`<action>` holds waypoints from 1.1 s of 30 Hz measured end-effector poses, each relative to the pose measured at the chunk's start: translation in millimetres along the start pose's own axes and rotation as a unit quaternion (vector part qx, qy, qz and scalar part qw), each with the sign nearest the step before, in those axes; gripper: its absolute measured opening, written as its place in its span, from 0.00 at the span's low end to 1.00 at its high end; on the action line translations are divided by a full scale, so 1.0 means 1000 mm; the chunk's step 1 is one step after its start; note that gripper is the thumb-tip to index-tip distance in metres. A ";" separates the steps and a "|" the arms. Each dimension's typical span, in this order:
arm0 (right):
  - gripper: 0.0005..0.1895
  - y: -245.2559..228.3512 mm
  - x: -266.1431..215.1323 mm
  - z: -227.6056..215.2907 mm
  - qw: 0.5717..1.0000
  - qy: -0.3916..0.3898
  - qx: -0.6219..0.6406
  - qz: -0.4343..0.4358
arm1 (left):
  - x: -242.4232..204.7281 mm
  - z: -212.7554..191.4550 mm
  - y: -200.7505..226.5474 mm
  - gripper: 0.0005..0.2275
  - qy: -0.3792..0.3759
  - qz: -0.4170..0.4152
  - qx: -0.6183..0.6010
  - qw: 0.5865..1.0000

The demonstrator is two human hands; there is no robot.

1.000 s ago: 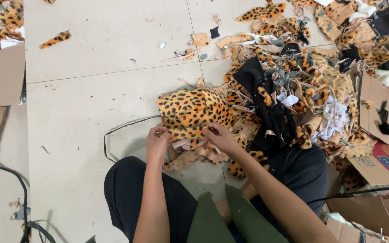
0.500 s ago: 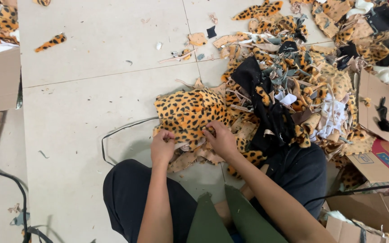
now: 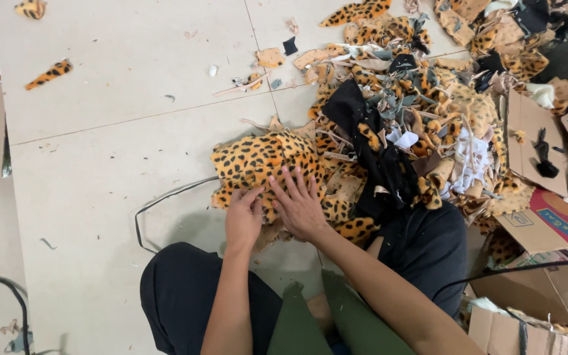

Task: Sorting through leopard-print fabric scraps on the floor and placing them into a cardboard box

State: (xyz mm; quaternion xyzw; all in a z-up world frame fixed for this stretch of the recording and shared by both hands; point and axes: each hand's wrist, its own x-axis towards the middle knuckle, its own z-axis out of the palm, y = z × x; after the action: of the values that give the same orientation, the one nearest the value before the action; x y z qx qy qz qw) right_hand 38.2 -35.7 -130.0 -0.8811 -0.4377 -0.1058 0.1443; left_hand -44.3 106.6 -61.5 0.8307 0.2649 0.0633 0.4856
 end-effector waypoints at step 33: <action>0.25 0.143 -0.005 -0.016 0.908 -0.355 0.027 0.220 | 0.013 0.033 -0.029 0.07 0.095 0.123 0.038 0.987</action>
State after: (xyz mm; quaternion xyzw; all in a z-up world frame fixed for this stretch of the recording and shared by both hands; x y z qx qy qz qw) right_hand 148.7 -127.3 -139.6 -0.9303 -0.2575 0.2601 0.0232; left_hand -31.9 98.6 -104.8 0.8652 0.2078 0.1912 0.4144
